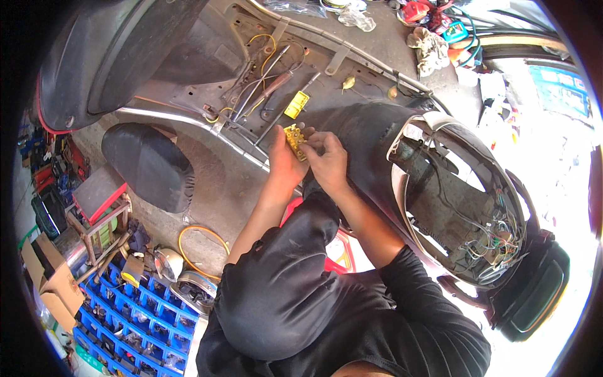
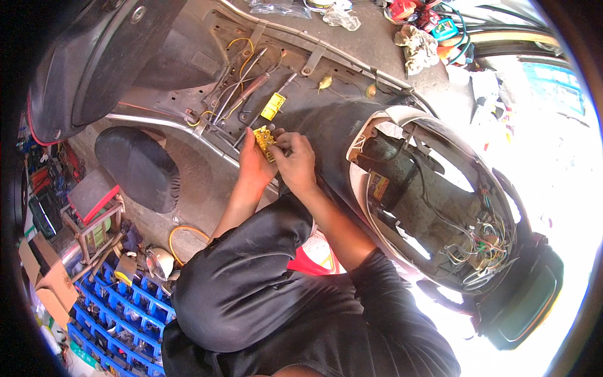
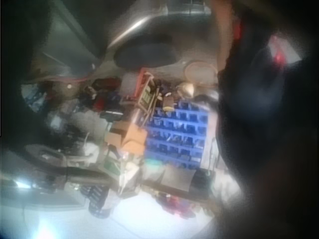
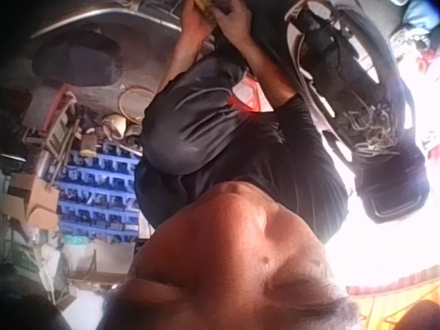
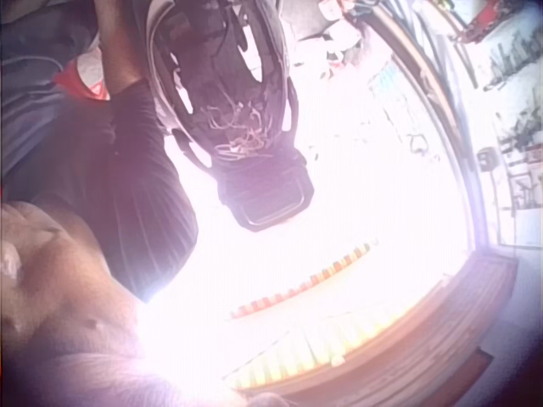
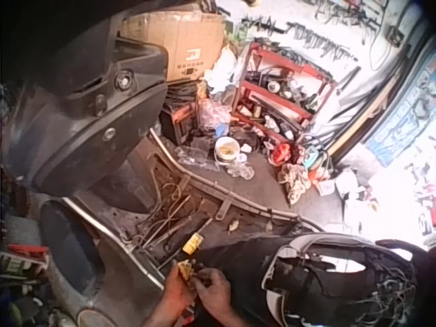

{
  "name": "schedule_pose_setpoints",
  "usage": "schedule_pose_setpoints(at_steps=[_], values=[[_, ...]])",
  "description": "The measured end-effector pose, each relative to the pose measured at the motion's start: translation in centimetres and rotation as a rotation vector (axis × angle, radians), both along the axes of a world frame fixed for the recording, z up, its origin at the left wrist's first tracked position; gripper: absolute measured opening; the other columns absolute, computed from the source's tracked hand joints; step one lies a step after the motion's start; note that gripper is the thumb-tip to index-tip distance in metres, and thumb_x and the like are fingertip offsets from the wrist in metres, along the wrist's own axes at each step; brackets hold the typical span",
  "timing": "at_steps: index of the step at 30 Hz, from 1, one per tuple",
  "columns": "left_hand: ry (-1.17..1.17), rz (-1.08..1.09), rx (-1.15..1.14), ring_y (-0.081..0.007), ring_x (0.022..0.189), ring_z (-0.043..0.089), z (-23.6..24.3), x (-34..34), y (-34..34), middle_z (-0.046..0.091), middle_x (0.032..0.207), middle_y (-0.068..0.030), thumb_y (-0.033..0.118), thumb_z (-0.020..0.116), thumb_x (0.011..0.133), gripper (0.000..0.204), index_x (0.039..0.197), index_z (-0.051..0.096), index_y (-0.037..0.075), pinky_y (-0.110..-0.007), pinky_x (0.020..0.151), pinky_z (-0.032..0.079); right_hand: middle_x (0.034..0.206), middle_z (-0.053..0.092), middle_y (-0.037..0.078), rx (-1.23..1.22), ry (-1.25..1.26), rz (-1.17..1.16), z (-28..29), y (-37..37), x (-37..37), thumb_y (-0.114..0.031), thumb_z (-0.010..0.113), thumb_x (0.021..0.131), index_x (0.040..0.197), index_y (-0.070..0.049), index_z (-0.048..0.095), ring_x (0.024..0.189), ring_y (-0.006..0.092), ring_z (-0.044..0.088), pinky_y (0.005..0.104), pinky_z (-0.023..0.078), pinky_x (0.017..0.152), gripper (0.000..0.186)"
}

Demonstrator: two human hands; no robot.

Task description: The person works on the electrical system of a scooter with the seat removed. They handle a yellow fuse box, connect and disconnect wires, and use a hammer to tap components inside the under-seat compartment.

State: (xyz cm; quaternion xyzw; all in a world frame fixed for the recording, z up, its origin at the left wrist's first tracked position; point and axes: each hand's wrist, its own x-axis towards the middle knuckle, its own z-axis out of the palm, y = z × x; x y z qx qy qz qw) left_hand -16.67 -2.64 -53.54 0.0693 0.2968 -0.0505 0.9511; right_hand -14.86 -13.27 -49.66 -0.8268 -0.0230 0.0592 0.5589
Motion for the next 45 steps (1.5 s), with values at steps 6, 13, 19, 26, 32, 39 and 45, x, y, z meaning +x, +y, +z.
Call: schedule_pose_setpoints(at_steps=[6,13,19,26,32,39,45], values=[[-0.094,-0.008,-0.023,-0.0301,0.111,0.059,-0.1,-0.1,0.0,0.063,0.116,-0.0158,0.056,0.038,0.101,0.06,0.118,0.058,0.002,-0.046,0.101,0.045,0.091,0.063,0.011,0.045,0.094,-0.028,1.1,0.0,0.4,-0.004,0.079,0.074,0.09,-0.001,0.062,0.078,0.0197,0.066,0.0313,0.054,0.071,0.024],[-0.058,-0.032,-0.02,-0.0297,0.107,0.06,1.3,0.6,-0.5,0.064,0.113,-0.0151,0.055,0.037,0.102,0.06,0.118,0.059,0.002,-0.045,0.098,0.047,0.094,0.063,0.01,0.104,0.003,-0.046,-0.3,-0.4,0.3,-0.006,0.082,0.072,0.095,-0.002,0.061,0.078,0.019,0.066,0.0312,0.054,0.071,0.031],[-0.05,-0.037,0.017,-0.0299,0.108,0.06,1.1,0.3,-0.4,0.064,0.114,-0.015,0.054,0.037,0.103,0.06,0.12,0.058,0.001,-0.044,0.098,0.047,0.097,0.064,0.011,0.044,0.081,-0.02,0.2,-0.3,0.8,-0.009,0.083,0.072,0.099,-0.002,0.061,0.079,0.0201,0.066,0.0317,0.053,0.073,0.035],[-0.145,-0.019,-0.035,-0.0302,0.113,0.059,0.9,0.8,-0.2,0.063,0.118,-0.0158,0.057,0.037,0.101,0.062,0.121,0.058,0.002,-0.047,0.102,0.044,0.096,0.064,0.009,0.221,0.0,-0.034,-1.4,-0.3,-0.2,-0.008,0.078,0.078,0.097,-0.002,0.06,0.083,0.0188,0.065,0.0313,0.053,0.074,0.027],[-0.18,-0.021,-0.041,-0.0318,0.118,0.056,0.5,0.6,0.2,0.062,0.12,-0.0164,0.058,0.037,0.101,0.062,0.121,0.058,0.003,-0.048,0.105,0.042,0.095,0.064,0.009,0.251,0.136,-0.053,0.4,0.2,0.3,-0.006,0.076,0.08,0.096,-0.002,0.06,0.084,0.0179,0.065,0.0309,0.053,0.074,0.023],[-0.213,-0.001,-0.055,-0.0316,0.116,0.057,0.8,0.9,-0.1,0.062,0.12,-0.0169,0.058,0.036,0.101,0.063,0.12,0.057,0.002,-0.048,0.104,0.043,0.092,0.063,0.009,0.103,0.043,-0.029,0.0,0.1,0.3,-0.005,0.075,0.08,0.098,-0.002,0.059,0.082,0.0191,0.063,0.032,0.052,0.074,0.024],[-0.229,0.023,-0.082,-0.0329,0.119,0.055,0.2,0.7,0.4,0.062,0.12,-0.0174,0.057,0.035,0.102,0.063,0.121,0.056,0.001,-0.048,0.106,0.041,0.092,0.062,0.011,0.08,-0.102,0.019,-0.3,0.0,0.1,-0.005,0.075,0.079,0.095,-0.003,0.06,0.083,0.0236,0.063,0.0342,0.052,0.075,0.021]])
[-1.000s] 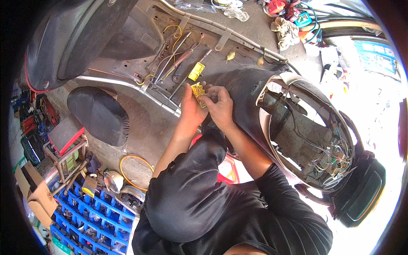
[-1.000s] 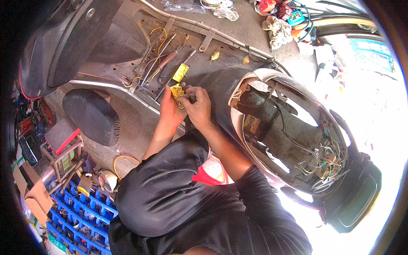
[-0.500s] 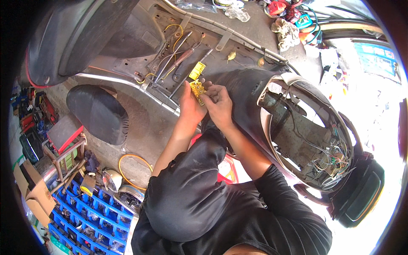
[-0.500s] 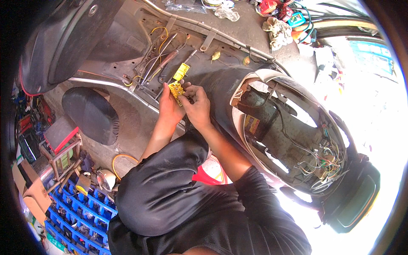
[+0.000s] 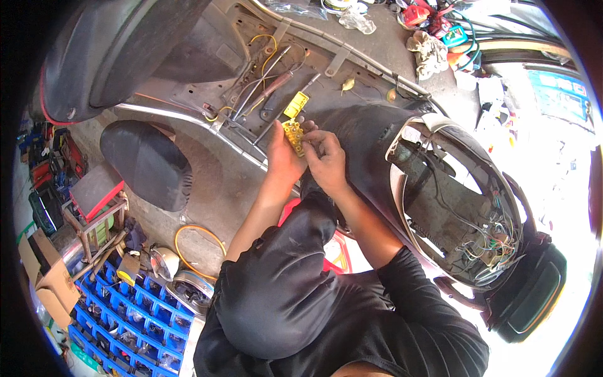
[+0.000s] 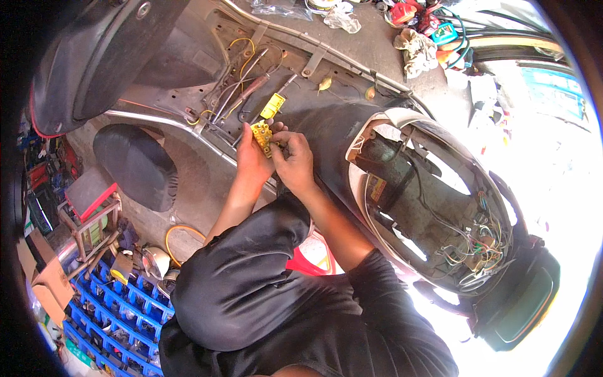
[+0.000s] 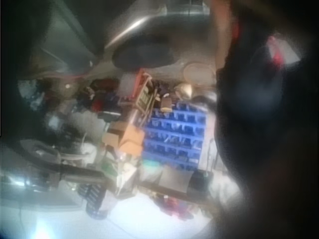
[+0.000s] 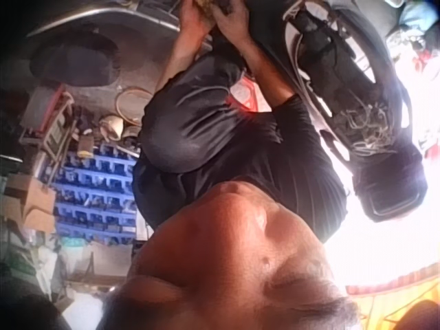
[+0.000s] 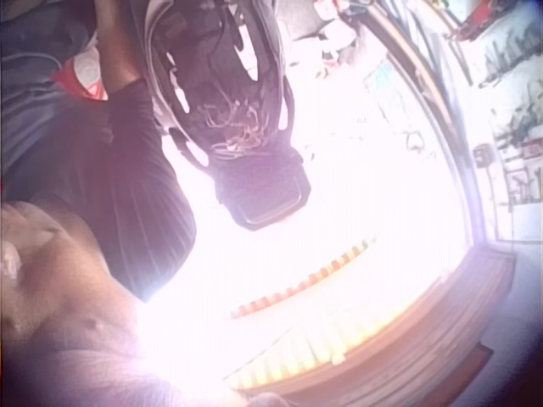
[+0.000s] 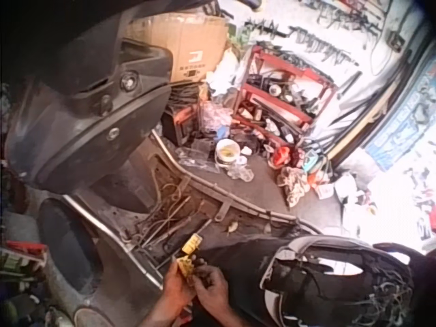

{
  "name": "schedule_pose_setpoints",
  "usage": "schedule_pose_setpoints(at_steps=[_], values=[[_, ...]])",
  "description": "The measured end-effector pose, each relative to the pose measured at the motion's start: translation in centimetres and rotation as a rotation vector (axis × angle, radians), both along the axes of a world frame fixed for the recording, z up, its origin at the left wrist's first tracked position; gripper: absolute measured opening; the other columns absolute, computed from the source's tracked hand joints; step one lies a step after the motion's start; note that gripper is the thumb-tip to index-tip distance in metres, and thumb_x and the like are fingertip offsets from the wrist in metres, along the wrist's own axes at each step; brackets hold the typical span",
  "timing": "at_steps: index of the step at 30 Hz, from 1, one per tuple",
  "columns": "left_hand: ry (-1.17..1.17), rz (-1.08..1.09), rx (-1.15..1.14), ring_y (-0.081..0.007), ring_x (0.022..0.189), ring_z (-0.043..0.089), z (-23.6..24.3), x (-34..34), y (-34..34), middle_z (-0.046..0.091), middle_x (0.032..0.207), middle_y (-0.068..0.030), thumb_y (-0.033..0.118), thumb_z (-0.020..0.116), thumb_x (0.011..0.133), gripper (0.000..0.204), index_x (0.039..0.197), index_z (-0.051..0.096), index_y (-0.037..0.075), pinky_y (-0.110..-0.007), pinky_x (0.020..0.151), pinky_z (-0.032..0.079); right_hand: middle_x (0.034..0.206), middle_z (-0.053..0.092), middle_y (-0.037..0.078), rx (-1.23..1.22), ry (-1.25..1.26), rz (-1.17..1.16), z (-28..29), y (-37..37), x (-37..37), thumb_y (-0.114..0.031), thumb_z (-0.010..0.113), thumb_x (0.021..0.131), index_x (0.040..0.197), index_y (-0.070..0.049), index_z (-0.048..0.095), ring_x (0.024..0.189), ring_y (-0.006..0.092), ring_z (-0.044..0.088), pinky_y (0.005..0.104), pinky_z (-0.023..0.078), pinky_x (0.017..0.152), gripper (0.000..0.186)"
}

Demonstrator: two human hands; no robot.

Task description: The person works on the electrical system of a scooter with the seat removed. They handle a yellow fuse box, connect and disconnect wires, and use a hammer to tap components inside the under-seat compartment.

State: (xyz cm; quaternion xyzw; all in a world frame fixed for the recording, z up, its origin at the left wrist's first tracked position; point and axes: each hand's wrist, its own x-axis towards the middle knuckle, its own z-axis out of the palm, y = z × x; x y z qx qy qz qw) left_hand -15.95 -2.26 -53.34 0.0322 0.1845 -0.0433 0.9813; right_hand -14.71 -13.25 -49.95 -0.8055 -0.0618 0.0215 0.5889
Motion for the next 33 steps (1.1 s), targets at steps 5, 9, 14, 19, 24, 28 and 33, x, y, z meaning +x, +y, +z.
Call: schedule_pose_setpoints(at_steps=[5,9,14,19,24,28,33], values=[[0.104,0.01,0.054,-0.0319,0.114,0.057,0.9,0.0,-0.4,0.064,0.115,-0.0161,0.057,0.039,0.1,0.06,0.119,0.057,0.003,-0.048,0.102,0.044,0.093,0.062,0.011,-0.025,0.082,-0.023,0.2,0.2,-0.1,-0.005,0.075,0.078,0.094,-0.004,0.061,0.083,0.0252,0.063,0.0359,0.051,0.076,0.021],[0.145,0.016,0.086,-0.0319,0.112,0.058,1.3,0.2,-0.4,0.064,0.112,-0.0158,0.058,0.041,0.1,0.059,0.117,0.057,0.004,-0.048,0.1,0.045,0.093,0.062,0.012,-0.07,-0.001,0.017,0.3,0.0,-0.1,-0.007,0.076,0.078,0.095,-0.003,0.061,0.082,0.0244,0.063,0.035,0.051,0.074,0.023],[0.143,0.012,0.069,-0.0319,0.111,0.058,1.4,0.3,-0.5,0.064,0.111,-0.0158,0.058,0.04,0.1,0.06,0.116,0.058,0.003,-0.048,0.1,0.045,0.091,0.061,0.012,-0.002,0.145,-0.05,0.3,0.4,-0.1,-0.007,0.075,0.08,0.097,-0.003,0.06,0.079,0.0221,0.063,0.0334,0.051,0.071,0.023],[0.093,0.005,0.032,-0.0327,0.117,0.056,-0.1,-0.3,0.1,0.062,0.119,-0.0171,0.058,0.035,0.101,0.063,0.122,0.056,0.002,-0.048,0.103,0.043,0.089,0.062,0.012,-0.019,0.124,0.024,-0.4,0.4,-0.3,-0.006,0.074,0.081,0.097,-0.002,0.059,0.077,0.0204,0.062,0.0335,0.051,0.071,0.022],[0.116,0.028,0.041,-0.0316,0.112,0.058,-0.5,-0.4,0.4,0.063,0.117,-0.0161,0.056,0.032,0.103,0.062,0.12,0.057,0.003,-0.047,0.101,0.045,0.092,0.062,0.012,-0.02,0.153,-0.022,-1.3,1.5,-0.2,-0.005,0.074,0.081,0.099,-0.001,0.059,0.079,0.0222,0.063,0.033,0.051,0.072,0.024],[0.117,0.017,0.102,-0.0291,0.109,0.06,-0.5,-0.2,0.7,0.064,0.116,-0.0147,0.056,0.031,0.103,0.062,0.12,0.057,0.003,-0.045,0.099,0.045,0.097,0.062,0.013,0.152,0.093,-0.044,-1.4,2.1,-0.1,-0.002,0.072,0.081,0.107,-0.001,0.059,0.088,0.0243,0.064,0.0334,0.052,0.078,0.029],[0.189,0.042,0.159,-0.0237,0.108,0.06,-0.1,-0.1,0.7,0.064,0.114,-0.01,0.057,0.031,0.103,0.062,0.121,0.057,0.004,-0.04,0.098,0.046,0.122,0.06,0.022,-0.03,-0.109,0.148,0.0,1.4,0.3,-0.001,0.066,0.083,0.126,0.002,0.052,0.111,0.032,0.062,0.0389,0.051,0.093,0.046]])
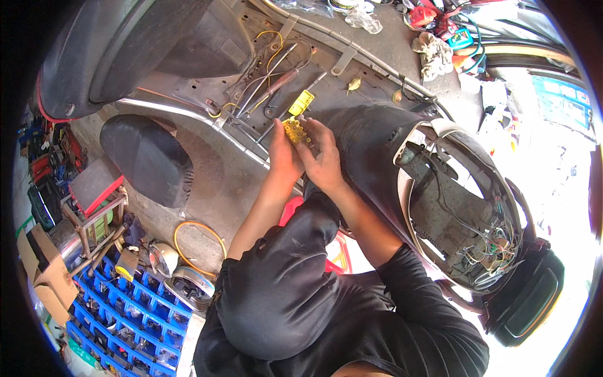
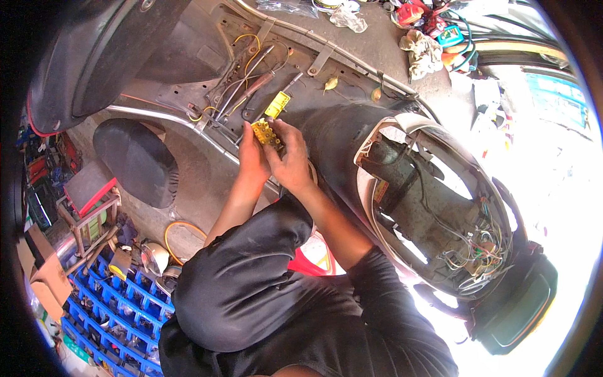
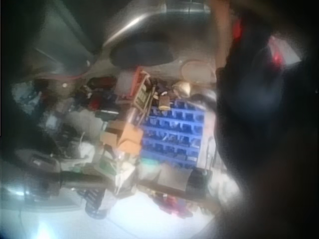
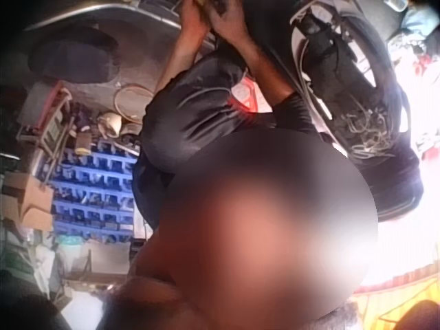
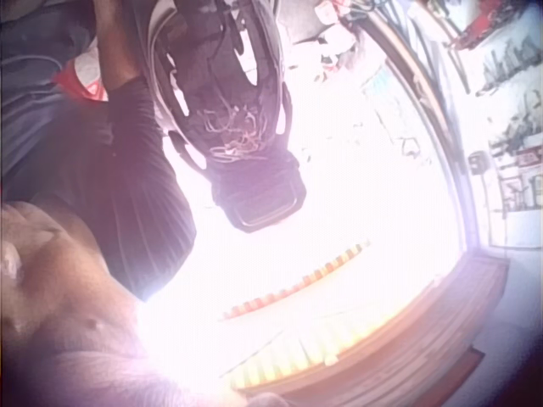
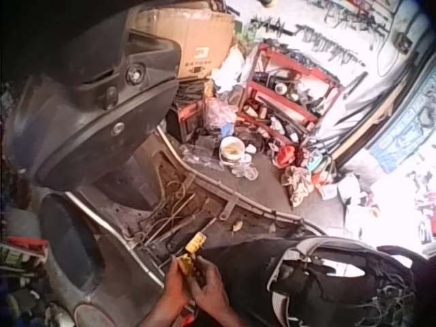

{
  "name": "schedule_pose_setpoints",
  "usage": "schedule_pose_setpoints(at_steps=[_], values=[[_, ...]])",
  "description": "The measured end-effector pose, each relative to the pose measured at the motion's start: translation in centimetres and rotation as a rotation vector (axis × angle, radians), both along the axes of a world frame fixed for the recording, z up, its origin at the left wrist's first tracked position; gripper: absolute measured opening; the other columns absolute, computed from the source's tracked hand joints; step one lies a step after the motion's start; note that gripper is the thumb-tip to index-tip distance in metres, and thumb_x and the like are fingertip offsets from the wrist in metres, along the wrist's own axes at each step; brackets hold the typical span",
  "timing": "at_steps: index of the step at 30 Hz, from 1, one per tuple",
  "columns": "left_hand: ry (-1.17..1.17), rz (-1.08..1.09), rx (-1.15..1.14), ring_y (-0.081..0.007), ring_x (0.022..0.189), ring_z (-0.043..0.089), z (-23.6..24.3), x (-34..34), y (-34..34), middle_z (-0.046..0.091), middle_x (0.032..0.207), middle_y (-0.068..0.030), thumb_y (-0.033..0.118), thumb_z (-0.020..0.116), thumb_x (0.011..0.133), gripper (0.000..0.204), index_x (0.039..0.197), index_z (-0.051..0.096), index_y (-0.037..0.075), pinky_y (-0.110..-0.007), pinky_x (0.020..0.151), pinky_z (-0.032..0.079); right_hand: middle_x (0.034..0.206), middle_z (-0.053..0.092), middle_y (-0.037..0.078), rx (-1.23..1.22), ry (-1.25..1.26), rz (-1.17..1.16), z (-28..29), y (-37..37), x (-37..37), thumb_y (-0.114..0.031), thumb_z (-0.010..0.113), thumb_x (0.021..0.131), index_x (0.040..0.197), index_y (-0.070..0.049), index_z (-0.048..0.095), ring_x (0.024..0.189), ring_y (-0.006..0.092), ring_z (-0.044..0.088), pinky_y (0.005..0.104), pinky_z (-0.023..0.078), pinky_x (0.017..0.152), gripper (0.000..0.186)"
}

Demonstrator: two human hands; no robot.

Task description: The person works on the electrical system of a scooter with the seat removed. They handle a yellow fuse box, connect and disconnect wires, and use a hammer to tap components inside the under-seat compartment.

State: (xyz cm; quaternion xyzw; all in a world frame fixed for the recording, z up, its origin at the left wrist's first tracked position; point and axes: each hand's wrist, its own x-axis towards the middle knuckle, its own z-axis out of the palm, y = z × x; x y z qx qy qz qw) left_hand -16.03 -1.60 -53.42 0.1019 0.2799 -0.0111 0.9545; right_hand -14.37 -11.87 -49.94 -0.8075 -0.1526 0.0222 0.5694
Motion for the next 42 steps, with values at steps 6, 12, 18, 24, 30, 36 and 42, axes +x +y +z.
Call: schedule_pose_setpoints(at_steps=[6,12,18,24,30,36,42], values=[[0.073,0.103,0.254,-0.0276,0.115,0.059,-0.2,0.6,-0.2,0.062,0.121,-0.0132,0.058,0.028,0.103,0.066,0.127,0.053,0.002,-0.04,0.1,0.046,0.132,0.056,0.026,0.148,0.202,0.043,1.6,0.4,-2.1,-0.003,0.063,0.085,0.137,0.006,0.042,0.126,0.0371,0.054,0.0432,0.044,0.105,0.056],[-0.009,0.134,0.242,-0.0259,0.116,0.057,0.5,0.8,-1.0,0.061,0.125,-0.0083,0.059,0.027,0.102,0.065,0.132,0.05,0.006,-0.04,0.102,0.044,0.138,0.052,0.025,0.237,0.482,-0.068,2.6,-0.4,-2.2,-0.004,0.062,0.089,0.142,0.007,0.034,0.13,0.033,0.052,0.039,0.038,0.11,0.06],[-0.09,0.144,0.321,-0.0246,0.121,0.054,0.8,1.0,-1.4,0.058,0.131,-0.0059,0.06,0.031,0.1,0.065,0.138,0.046,0.009,-0.039,0.102,0.043,0.145,0.045,0.028,0.234,0.504,-0.031,3.7,-0.3,-1.8,-0.005,0.061,0.091,0.145,0.009,0.028,0.136,0.0316,0.045,0.0384,0.034,0.113,0.065],[-0.134,0.157,0.416,-0.0225,0.127,0.049,1.3,0.8,-2.0,0.051,0.14,-0.0046,0.061,0.037,0.098,0.069,0.145,0.037,0.01,-0.038,0.102,0.043,0.146,0.043,0.029,0.661,0.873,-0.108,6.2,-0.9,-1.2,-0.006,0.058,0.091,0.147,0.013,0.022,0.14,0.0312,0.039,0.0377,0.03,0.115,0.069],[-0.273,0.139,0.446,-0.0247,0.132,0.045,2.3,1.1,-3.0,0.045,0.146,-0.0091,0.053,0.036,0.102,0.066,0.148,0.031,0.006,-0.04,0.109,0.036,0.151,0.037,0.028,0.56,0.734,-0.172,6.6,-1.7,-0.4,-0.003,0.055,0.09,0.148,0.012,0.021,0.14,0.0313,0.039,0.0351,0.03,0.115,0.069],[-0.291,0.171,0.454,-0.0255,0.138,0.039,2.9,0.9,-3.6,0.042,0.149,-0.0108,0.047,0.036,0.105,0.061,0.148,0.031,0.005,-0.043,0.114,0.032,0.152,0.035,0.029,0.805,0.904,-0.105,6.4,-2.7,-0.7,-0.003,0.055,0.086,0.149,0.012,0.02,0.142,0.0312,0.036,0.0363,0.025,0.117,0.074],[-0.399,0.137,0.605,-0.025,0.136,0.042,3.7,-0.1,-3.8,0.044,0.147,-0.0099,0.038,0.038,0.106,0.049,0.144,0.039,0.006,-0.045,0.113,0.033,0.154,0.035,0.025,0.722,0.815,-0.147,7.0,-3.1,-1.3,-0.003,0.055,0.086,0.148,0.014,0.02,0.143,0.0297,0.033,0.0358,0.023,0.117,0.073]])
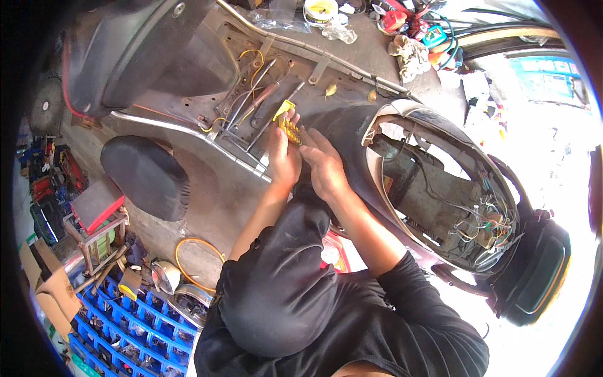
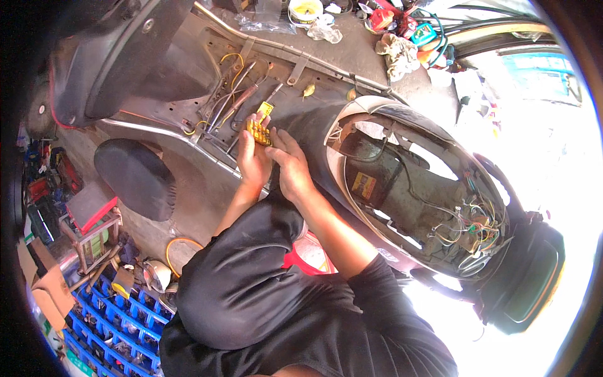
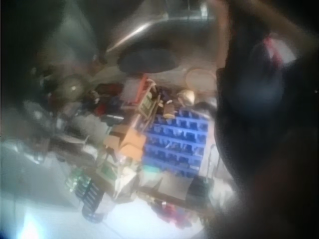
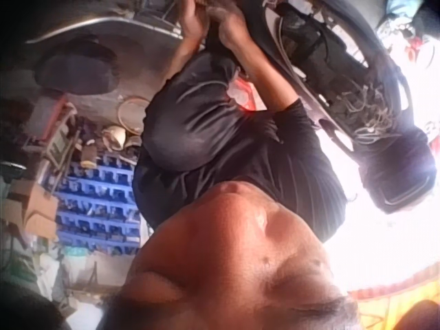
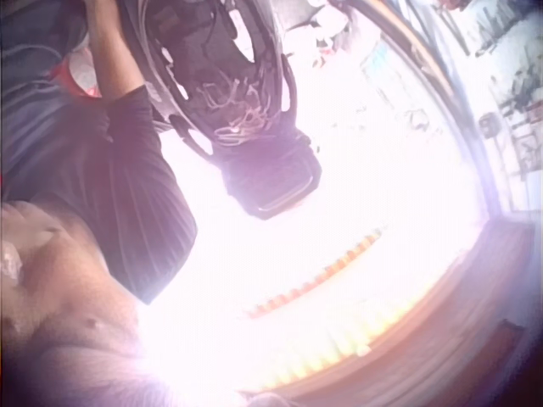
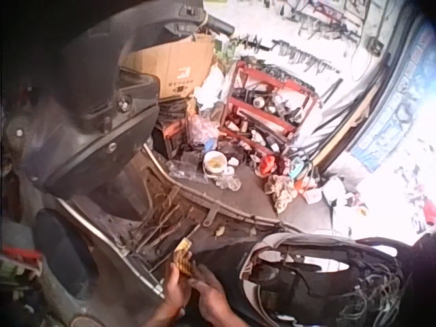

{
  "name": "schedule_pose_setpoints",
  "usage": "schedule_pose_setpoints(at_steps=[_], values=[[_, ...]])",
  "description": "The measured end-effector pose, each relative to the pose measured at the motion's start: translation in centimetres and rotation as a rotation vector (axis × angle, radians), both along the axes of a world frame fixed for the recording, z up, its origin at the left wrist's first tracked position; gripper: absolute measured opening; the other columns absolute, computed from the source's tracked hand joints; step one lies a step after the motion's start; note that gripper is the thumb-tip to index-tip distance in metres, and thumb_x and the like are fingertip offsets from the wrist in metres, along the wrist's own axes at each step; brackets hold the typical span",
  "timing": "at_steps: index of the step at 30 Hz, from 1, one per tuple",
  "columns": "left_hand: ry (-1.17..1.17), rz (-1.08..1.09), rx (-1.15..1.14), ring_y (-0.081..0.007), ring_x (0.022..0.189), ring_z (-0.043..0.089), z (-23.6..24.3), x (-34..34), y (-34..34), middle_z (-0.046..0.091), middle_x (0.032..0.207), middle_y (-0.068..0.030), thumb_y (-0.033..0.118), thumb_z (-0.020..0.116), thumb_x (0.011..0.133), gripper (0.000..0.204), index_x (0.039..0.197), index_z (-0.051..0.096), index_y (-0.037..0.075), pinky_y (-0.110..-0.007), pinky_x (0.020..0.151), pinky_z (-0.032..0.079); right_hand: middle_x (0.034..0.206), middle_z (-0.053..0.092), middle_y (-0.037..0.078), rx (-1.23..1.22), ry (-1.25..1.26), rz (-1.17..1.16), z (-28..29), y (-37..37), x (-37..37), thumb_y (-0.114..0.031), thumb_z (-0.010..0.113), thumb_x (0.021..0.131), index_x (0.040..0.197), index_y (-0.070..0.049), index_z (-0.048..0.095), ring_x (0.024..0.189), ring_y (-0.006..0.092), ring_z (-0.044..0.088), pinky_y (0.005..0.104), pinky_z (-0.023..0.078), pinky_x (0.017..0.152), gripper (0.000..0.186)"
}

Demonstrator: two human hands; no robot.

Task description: The person works on the electrical system of a scooter with the seat removed. They handle a yellow fuse box, connect and disconnect wires, and use a hammer to tap components inside the under-seat compartment.

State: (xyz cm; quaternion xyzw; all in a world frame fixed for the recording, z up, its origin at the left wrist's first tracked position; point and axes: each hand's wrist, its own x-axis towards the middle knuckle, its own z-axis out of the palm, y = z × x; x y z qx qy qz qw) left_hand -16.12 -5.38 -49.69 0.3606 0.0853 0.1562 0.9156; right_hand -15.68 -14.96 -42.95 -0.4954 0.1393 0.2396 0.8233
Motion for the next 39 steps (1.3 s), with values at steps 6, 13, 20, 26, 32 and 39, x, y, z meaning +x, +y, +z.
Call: schedule_pose_setpoints(at_steps=[6,13,20,26,32,39], values=[[0.108,-0.036,-0.192,-0.0297,0.132,0.045,0.9,-1.4,0.3,0.051,0.141,-0.0123,0.045,0.034,0.106,0.051,0.139,0.044,0.008,-0.045,0.109,0.036,0.141,0.05,0.023,-0.17,-0.075,0.082,2.0,-1.4,-1.9,-0.007,0.058,0.087,0.14,0.011,0.038,0.132,0.0285,0.048,0.0348,0.035,0.11,0.059],[0.473,-0.115,-0.59,-0.0238,0.078,0.061,-1.7,-0.8,3.4,0.065,0.083,-0.0059,0.061,0.038,0.097,0.054,0.103,0.063,0.014,-0.046,0.075,0.049,0.117,0.065,0.014,-0.478,-0.168,0.147,-0.3,-5.1,-2.9,-0.011,0.063,0.091,0.122,0.005,0.058,0.108,0.0191,0.06,0.03,0.046,0.095,0.035],[0.814,0.01,0.894,-0.0297,0.077,0.065,-11.2,1.3,10.7,0.067,0.082,-0.0113,0.03,0.068,0.087,0.025,0.101,0.062,0.01,-0.047,0.068,0.051,0.099,0.069,0.01,-0.537,-0.178,0.293,-1.3,-7.7,-5.4,-0.015,0.065,0.092,0.111,0.004,0.064,0.09,0.0142,0.064,0.0285,0.05,0.081,0.027],[0.768,0.006,1.879,-0.0417,0.104,0.062,-13.6,4.7,17.6,0.065,0.108,-0.024,0.017,0.063,0.084,0.027,0.106,0.061,0.002,-0.05,0.089,0.05,0.099,0.07,0.01,-0.6,-0.097,0.36,-2.0,-9.0,-6.1,-0.018,0.066,0.092,0.112,0.001,0.063,0.09,0.0149,0.065,0.0304,0.052,0.081,0.028],[0.984,-0.264,1.781,-0.0399,0.104,0.065,-13.1,8.2,19.5,0.068,0.106,-0.0232,0.028,0.061,0.089,0.031,0.104,0.066,0.001,-0.048,0.088,0.051,0.104,0.07,0.013,-0.643,-0.041,0.453,-1.1,-7.8,-4.7,-0.02,0.065,0.093,0.115,0.001,0.062,0.094,0.0184,0.066,0.032,0.052,0.085,0.031],[0.963,-0.6,1.816,-0.0403,0.111,0.062,-11.5,9.2,19.3,0.066,0.113,-0.0244,0.023,0.058,0.087,0.031,0.109,0.068,0.003,-0.047,0.094,0.05,0.105,0.07,0.015,-0.654,-0.132,0.476,-0.5,-5.9,-3.9,-0.021,0.064,0.094,0.115,0.002,0.062,0.096,0.0205,0.067,0.0337,0.051,0.087,0.032]])
